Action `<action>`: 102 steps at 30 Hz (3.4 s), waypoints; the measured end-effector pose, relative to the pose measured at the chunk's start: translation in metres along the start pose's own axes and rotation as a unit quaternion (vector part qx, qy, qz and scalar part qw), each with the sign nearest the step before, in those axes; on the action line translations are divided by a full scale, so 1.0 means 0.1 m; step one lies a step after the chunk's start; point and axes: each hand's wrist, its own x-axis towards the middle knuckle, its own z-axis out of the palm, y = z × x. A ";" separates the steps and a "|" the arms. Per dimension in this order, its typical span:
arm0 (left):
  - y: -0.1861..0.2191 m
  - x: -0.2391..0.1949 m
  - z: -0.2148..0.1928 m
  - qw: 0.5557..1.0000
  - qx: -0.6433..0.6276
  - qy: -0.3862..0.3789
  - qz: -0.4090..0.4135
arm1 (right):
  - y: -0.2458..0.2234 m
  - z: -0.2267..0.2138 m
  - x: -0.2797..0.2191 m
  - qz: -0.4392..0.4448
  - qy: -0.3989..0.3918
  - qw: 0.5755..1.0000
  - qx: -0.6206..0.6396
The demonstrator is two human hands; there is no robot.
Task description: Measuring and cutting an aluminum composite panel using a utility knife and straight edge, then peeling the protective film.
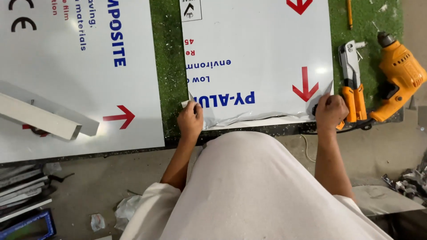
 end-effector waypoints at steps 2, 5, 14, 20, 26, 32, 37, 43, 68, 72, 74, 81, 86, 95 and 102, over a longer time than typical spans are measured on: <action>-0.01 0.05 -0.11 1.000 -0.012 0.009 0.023 | -0.10 -0.11 0.11 0.002 -0.022 1.000 0.013; 0.14 0.28 -0.42 0.990 0.061 -0.087 -0.092 | -0.32 -0.29 0.31 0.081 -0.073 0.993 -0.044; -0.12 0.57 0.08 0.986 0.111 -0.115 -0.049 | -0.42 0.12 0.44 0.215 -0.114 0.967 -0.072; -0.03 0.54 -0.09 0.994 0.041 -0.080 -0.054 | -0.46 0.06 0.38 0.151 0.029 0.985 0.075; 0.06 0.58 -0.20 0.986 0.115 -0.114 -0.048 | -0.44 0.22 0.65 0.249 -0.140 0.958 -0.011; -0.06 0.58 -0.04 0.992 0.048 -0.081 -0.078 | -0.39 0.32 0.62 0.115 0.013 0.990 0.087; 0.39 0.45 -0.32 0.993 -0.040 -0.090 -0.057 | -0.37 0.23 0.69 0.070 0.025 0.986 0.146; 0.44 0.56 -0.30 0.993 -0.021 -0.063 -0.093 | -0.14 0.73 0.90 0.090 -0.073 0.990 -0.078; 0.81 0.71 -0.28 0.859 -0.400 0.034 -0.319 | -0.36 1.13 1.11 0.155 -0.017 0.986 -0.057; 0.77 0.71 -0.15 0.864 -0.378 -0.005 -0.332 | -0.51 0.88 1.10 0.160 -0.013 0.985 0.060; 0.74 0.74 -0.11 0.868 -0.373 -0.029 -0.327 | -0.62 0.74 1.15 0.156 -0.014 0.985 0.077; 0.94 0.76 -0.58 0.878 -0.374 -0.053 -0.293 | -0.40 1.10 1.49 0.167 -0.126 0.978 -0.015; 0.76 1.00 -0.23 0.930 -0.280 -0.068 -0.230 | -0.39 1.40 1.53 0.235 -0.085 0.966 -0.069; 0.93 1.04 0.00 0.928 -0.277 0.002 -0.249 | -0.70 1.00 1.56 0.186 0.020 0.973 0.136; 1.09 1.30 -0.03 0.880 -0.368 0.068 -0.293 | -0.51 1.62 1.89 0.221 -0.138 0.965 0.030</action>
